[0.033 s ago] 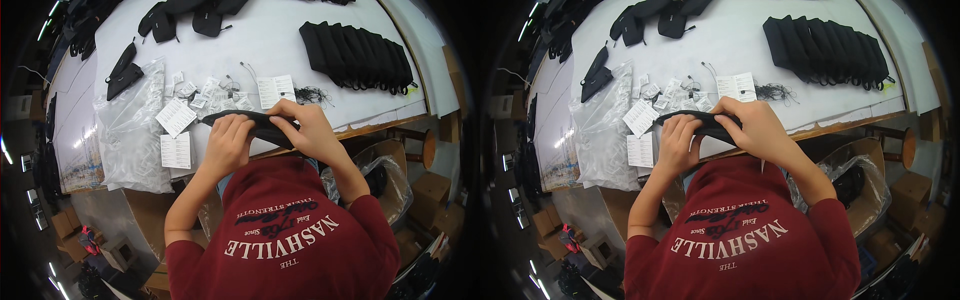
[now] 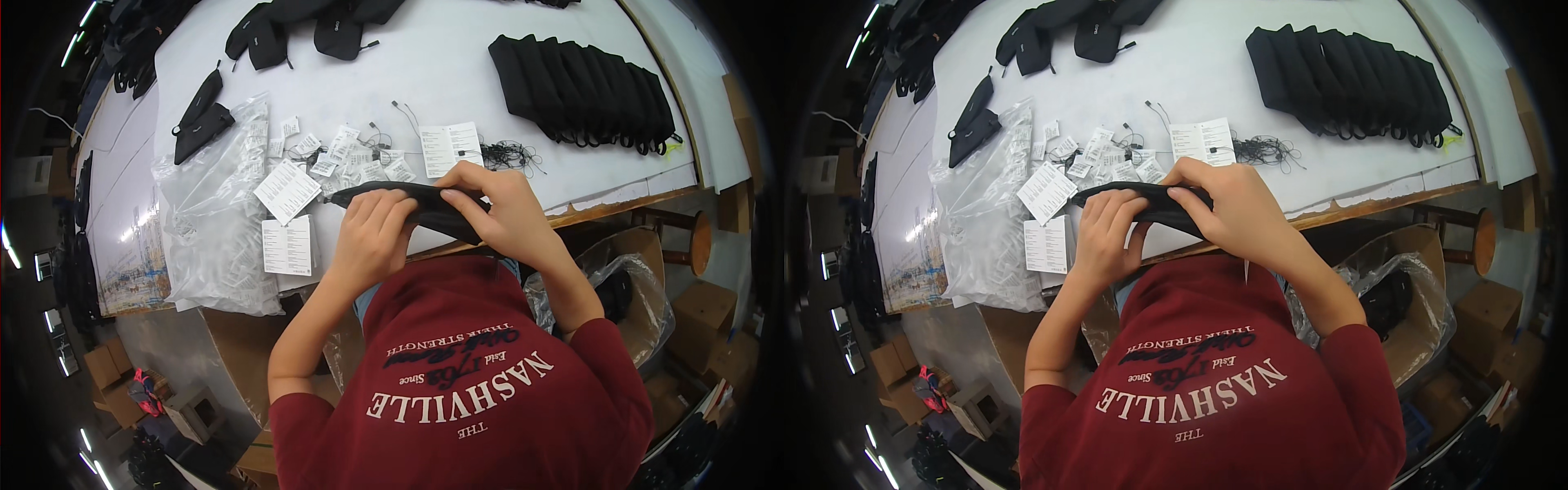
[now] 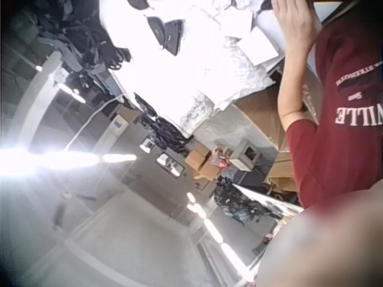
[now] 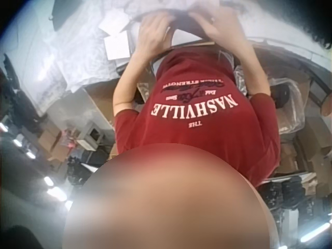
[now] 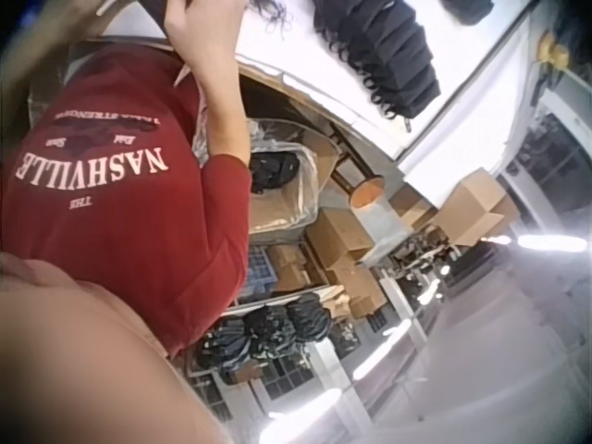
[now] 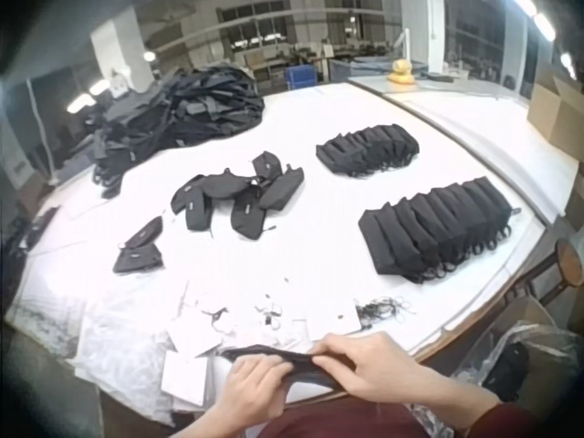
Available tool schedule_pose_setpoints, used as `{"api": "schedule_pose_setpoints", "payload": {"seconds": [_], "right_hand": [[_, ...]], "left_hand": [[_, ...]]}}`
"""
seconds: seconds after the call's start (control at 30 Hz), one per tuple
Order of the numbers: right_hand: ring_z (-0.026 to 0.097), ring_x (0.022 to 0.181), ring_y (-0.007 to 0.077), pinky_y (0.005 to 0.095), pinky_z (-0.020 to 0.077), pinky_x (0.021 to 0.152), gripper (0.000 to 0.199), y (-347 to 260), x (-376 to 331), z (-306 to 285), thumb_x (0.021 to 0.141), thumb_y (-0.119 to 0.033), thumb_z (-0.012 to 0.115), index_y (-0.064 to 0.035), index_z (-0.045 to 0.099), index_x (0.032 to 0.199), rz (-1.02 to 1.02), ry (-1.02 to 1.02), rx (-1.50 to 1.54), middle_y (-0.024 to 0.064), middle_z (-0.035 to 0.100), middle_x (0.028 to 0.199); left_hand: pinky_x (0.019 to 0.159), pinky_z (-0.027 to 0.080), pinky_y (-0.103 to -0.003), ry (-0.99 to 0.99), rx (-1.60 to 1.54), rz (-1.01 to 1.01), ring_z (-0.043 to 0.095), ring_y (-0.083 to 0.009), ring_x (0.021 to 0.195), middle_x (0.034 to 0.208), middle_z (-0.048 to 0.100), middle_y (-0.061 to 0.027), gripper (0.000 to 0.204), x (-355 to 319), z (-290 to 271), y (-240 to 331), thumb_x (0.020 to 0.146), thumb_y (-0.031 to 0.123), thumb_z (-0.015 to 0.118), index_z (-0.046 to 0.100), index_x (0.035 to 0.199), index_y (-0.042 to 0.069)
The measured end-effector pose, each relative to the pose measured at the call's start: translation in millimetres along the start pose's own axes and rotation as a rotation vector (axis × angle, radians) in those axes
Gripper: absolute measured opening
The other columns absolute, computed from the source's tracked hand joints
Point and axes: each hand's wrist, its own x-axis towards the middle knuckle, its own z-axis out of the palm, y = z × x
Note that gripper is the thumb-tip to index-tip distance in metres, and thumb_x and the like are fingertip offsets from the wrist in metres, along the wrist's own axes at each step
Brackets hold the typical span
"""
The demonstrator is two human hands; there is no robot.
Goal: Attaching tags to small black cases and zipping them closed.
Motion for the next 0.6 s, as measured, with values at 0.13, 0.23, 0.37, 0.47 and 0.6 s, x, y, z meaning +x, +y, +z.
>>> {"api": "schedule_pose_setpoints", "payload": {"seconds": [0.13, 0.23, 0.37, 0.47, 0.6], "right_hand": [[0.070, 0.074, 0.0225, 0.0268, 0.0501, 0.065, 0.010, -0.5, -0.2, -1.4, 0.085, -0.004, 0.061, 0.0018, 0.062, 0.093, 0.009, 0.017, 0.011, 0.0121, 0.067, 0.077], [0.070, 0.074, 0.0217, 0.0267, 0.0502, 0.065, 0.010, -1.2, 0.0, 1.4, 0.086, -0.005, 0.061, 0.0019, 0.062, 0.093, -0.011, -0.023, 0.035, 0.0118, 0.067, 0.076], [0.069, 0.077, 0.0205, 0.0277, 0.0504, 0.070, 0.012, -1.8, 0.3, 2.3, 0.086, -0.005, 0.060, 0.0016, 0.062, 0.095, 0.019, -0.057, 0.069, 0.0119, 0.067, 0.080], [0.066, 0.092, 0.0201, 0.0306, 0.0480, 0.083, 0.021, 9.3, 2.2, 2.4, 0.087, -0.010, 0.060, -0.0002, 0.060, 0.106, 0.002, -0.079, 0.256, 0.0111, 0.066, 0.097], [0.053, 0.116, 0.0239, 0.0381, 0.0355, 0.103, 0.075, 57.3, -13.4, 1.4, 0.080, -0.026, 0.072, -0.0051, 0.034, 0.140, 0.059, -0.127, 0.419, 0.0133, 0.057, 0.122]], "left_hand": [[0.078, 0.043, -0.038, -0.006, -0.022, -0.003, 0.058, -0.0280, 0.087, 0.094, 0.061, -0.0108, 0.034, -6.0, -3.3, 0.2, 0.068, 0.003, 0.067, 0.058, 0.101, 0.001], [0.077, 0.044, -0.037, 0.032, -0.006, 0.030, 0.059, -0.0268, 0.083, 0.091, 0.062, -0.0098, 0.032, -10.0, -2.7, -3.0, 0.067, 0.002, 0.066, 0.060, 0.098, 0.001], [0.074, 0.044, -0.037, 0.083, 0.000, 0.039, 0.059, -0.0256, 0.080, 0.088, 0.062, -0.0084, 0.032, -10.8, -2.1, -2.0, 0.064, 0.002, 0.067, 0.061, 0.096, 0.001], [0.071, 0.045, -0.036, 0.077, 0.001, 0.019, 0.060, -0.0267, 0.078, 0.088, 0.063, -0.0092, 0.028, -12.2, -4.1, -1.2, 0.067, 0.001, 0.067, 0.061, 0.095, 0.002], [0.063, 0.047, -0.038, 0.105, -0.135, -0.264, 0.061, -0.0314, 0.074, 0.086, 0.063, -0.0148, 0.015, -22.6, -0.3, -3.5, 0.080, 0.005, 0.065, 0.058, 0.094, 0.002]]}}
